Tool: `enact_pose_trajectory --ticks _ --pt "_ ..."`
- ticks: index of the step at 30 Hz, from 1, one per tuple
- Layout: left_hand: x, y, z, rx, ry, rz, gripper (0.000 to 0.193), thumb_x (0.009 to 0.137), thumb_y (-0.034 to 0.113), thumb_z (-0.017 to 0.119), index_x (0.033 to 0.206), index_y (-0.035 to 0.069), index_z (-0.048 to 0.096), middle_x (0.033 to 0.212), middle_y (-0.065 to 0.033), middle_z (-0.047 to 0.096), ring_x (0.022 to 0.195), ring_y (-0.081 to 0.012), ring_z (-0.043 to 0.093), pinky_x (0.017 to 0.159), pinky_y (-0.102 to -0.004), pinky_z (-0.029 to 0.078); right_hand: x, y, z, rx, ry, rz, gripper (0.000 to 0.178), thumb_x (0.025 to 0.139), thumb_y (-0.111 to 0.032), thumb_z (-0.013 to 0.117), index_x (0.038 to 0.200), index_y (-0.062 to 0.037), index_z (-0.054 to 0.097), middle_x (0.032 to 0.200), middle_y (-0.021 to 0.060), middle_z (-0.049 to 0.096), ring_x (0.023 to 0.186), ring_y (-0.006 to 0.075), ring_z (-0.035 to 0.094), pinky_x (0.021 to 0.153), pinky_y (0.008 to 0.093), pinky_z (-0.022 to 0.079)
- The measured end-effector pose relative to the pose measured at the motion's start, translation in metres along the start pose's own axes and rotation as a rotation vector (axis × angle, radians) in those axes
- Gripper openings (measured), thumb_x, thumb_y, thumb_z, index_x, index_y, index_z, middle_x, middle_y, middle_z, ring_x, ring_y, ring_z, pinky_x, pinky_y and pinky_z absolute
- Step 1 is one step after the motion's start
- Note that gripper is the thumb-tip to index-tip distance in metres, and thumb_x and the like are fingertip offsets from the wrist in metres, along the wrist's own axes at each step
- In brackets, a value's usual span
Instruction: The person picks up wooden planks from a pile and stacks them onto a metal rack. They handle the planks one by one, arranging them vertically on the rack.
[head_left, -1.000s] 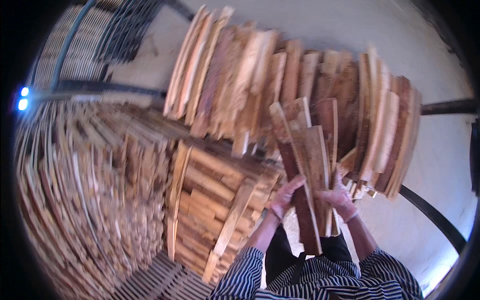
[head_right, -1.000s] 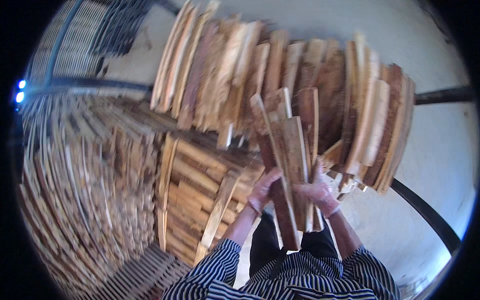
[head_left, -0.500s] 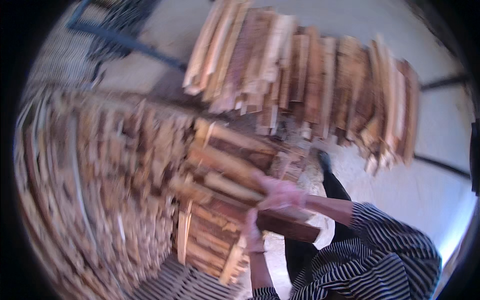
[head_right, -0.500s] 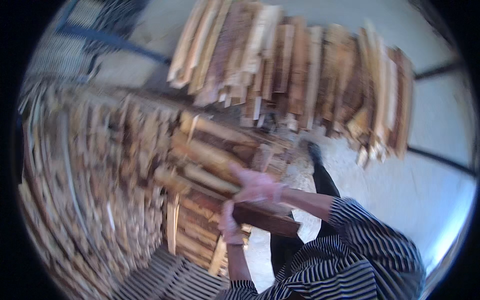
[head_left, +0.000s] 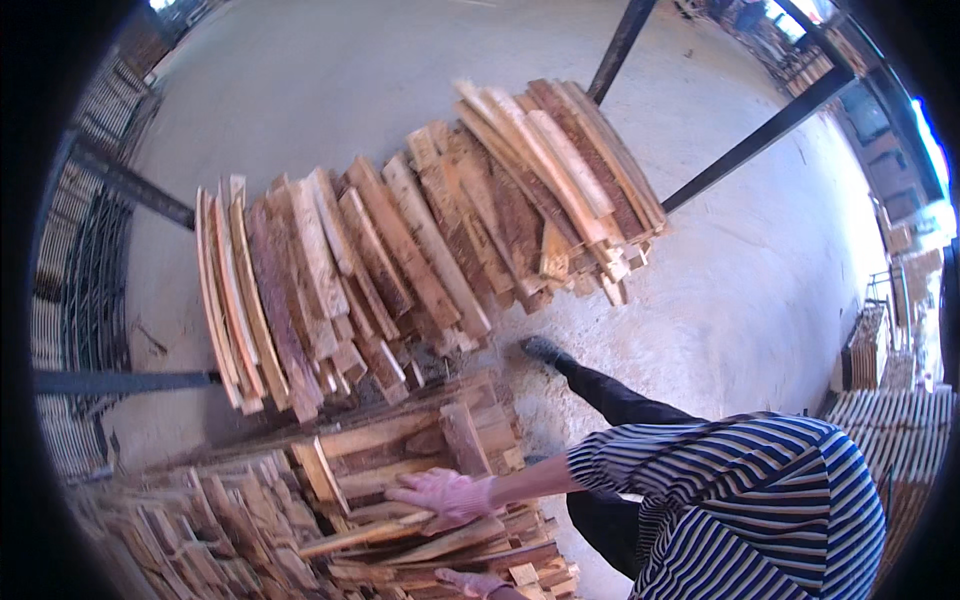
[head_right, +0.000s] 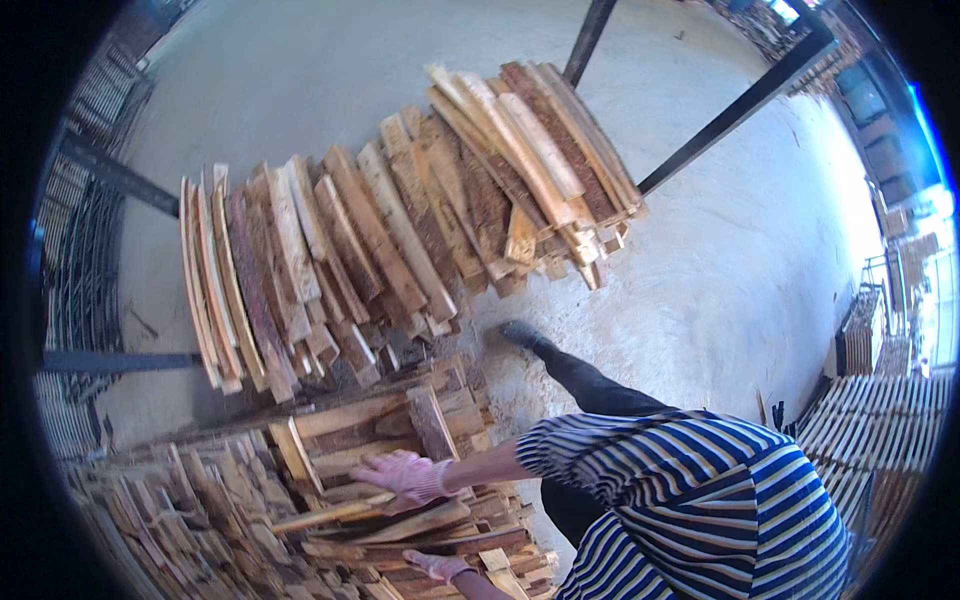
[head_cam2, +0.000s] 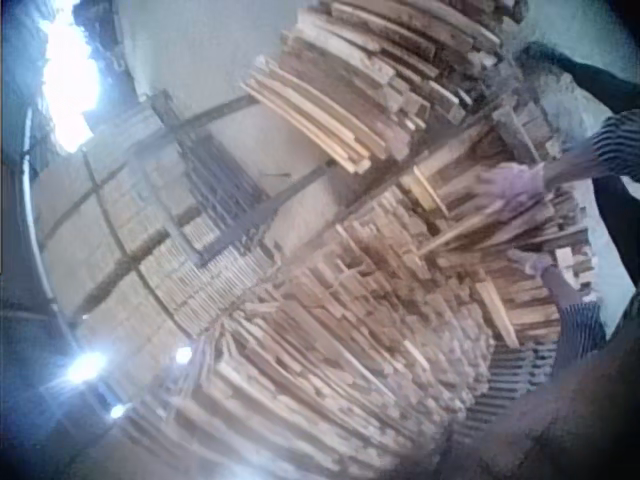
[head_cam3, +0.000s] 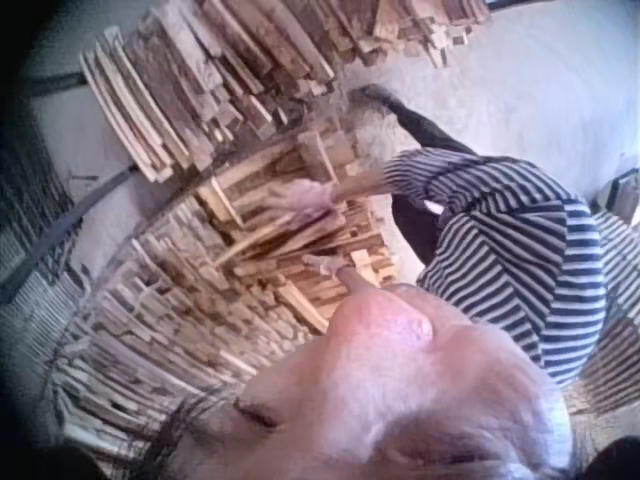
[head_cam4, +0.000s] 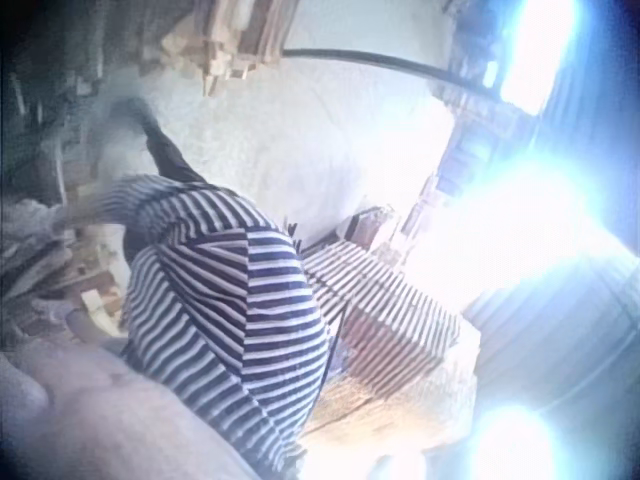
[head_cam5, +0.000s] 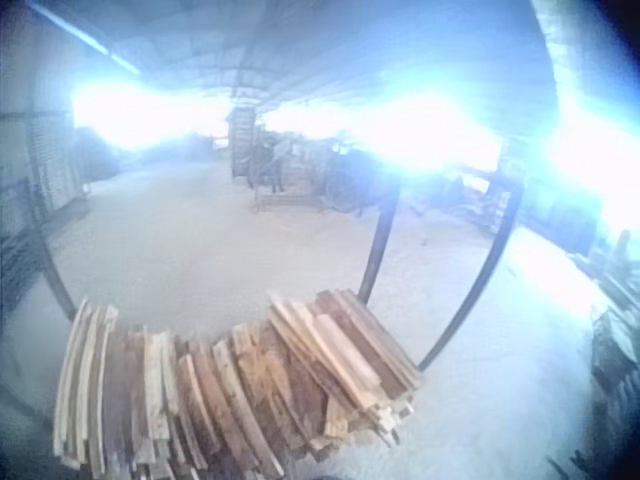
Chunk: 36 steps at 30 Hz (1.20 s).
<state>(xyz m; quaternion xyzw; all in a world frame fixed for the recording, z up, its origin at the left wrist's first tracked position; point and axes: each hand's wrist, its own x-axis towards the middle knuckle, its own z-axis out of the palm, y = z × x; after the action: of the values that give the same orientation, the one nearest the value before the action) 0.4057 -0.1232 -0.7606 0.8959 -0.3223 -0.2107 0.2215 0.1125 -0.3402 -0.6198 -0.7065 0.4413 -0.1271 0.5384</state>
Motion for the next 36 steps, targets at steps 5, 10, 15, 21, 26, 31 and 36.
enact_pose_trajectory --ticks 5,10,15,21,26,31,36 --pt "-0.06 0.14 0.063 0.186 0.257 0.122 0.065 0.102 0.03 0.055 0.154 0.0 0.032 0.159 -0.0181 0.036 0.14 -0.0314 0.043 0.116 -0.0393 0.036 -0.172 0.17 -0.118 -0.244 0.744 0.412 0.084 0.089 -0.046 0.064 0.155 -0.0056 0.031 0.158 0.0211 0.035 0.148 0.0359 0.03 0.123 0.0444 0.023" --pt "-0.156 0.302 0.14 -0.272 -0.276 0.345 0.062 0.102 0.029 0.054 0.152 -0.001 0.034 0.156 -0.0172 0.038 0.138 -0.0302 0.044 0.116 -0.04 0.036 -0.303 0.259 -0.275 -0.306 1.262 1.021 0.079 0.085 -0.04 0.068 0.15 -0.0071 0.036 0.154 0.0285 0.033 0.142 0.0465 0.034 0.117 0.0529 0.029" --pt "-0.305 0.409 0.292 -0.524 -1.553 -0.527 0.07 0.103 0.047 0.05 0.155 0.004 0.031 0.157 -0.0168 0.036 0.139 -0.0342 0.04 0.117 -0.0489 0.032 -0.383 0.323 -0.351 -0.16 1.467 1.038 0.07 0.086 -0.028 0.07 0.147 -0.0082 0.041 0.148 0.0244 0.043 0.138 0.0395 0.043 0.113 0.0447 0.038" --pt "-0.397 0.463 0.435 -0.583 -1.856 -0.729 0.092 0.087 0.074 0.057 0.149 0.009 0.036 0.138 -0.0112 0.05 0.115 -0.027 0.053 0.099 -0.046 0.045 -0.394 0.342 -0.363 -0.034 1.364 0.91 0.057 0.093 -0.041 0.064 0.136 -0.0052 0.051 0.131 0.0229 0.058 0.124 0.0363 0.056 0.106 0.0436 0.045" --pt "-0.408 0.484 0.459 -0.627 -1.737 -0.888 0.084 0.088 0.078 0.049 0.144 0.015 0.047 0.137 -0.0058 0.055 0.122 -0.0283 0.053 0.099 -0.0456 0.045 -0.323 0.338 -0.371 -0.171 1.168 1.371 0.089 0.076 -0.048 0.078 0.142 -0.0052 0.037 0.136 0.0191 0.045 0.125 0.038 0.048 0.101 0.0465 0.044" --pt "-0.348 0.522 0.405 -0.44 -1.635 -0.726 0.092 0.082 0.081 0.054 0.149 0.02 0.041 0.15 -0.0053 0.045 0.132 -0.0278 0.046 0.107 -0.0605 0.039 -0.329 0.295 -0.415 0.197 0.983 1.245 0.095 0.07 -0.043 0.084 0.144 -0.0055 0.039 0.138 0.0225 0.045 0.125 0.0412 0.048 0.104 0.0478 0.043" --pt "-0.292 0.591 0.357 -0.34 -1.481 -0.366 0.089 0.086 0.082 0.048 0.138 0.01 0.053 0.131 -0.0105 0.061 0.115 -0.0274 0.06 0.1 -0.0398 0.05 -0.285 0.34 -0.412 0.883 1.373 0.811 0.098 0.074 -0.047 0.082 0.149 -0.0031 0.036 0.141 0.0203 0.05 0.128 0.03 0.051 0.106 0.0387 0.043"
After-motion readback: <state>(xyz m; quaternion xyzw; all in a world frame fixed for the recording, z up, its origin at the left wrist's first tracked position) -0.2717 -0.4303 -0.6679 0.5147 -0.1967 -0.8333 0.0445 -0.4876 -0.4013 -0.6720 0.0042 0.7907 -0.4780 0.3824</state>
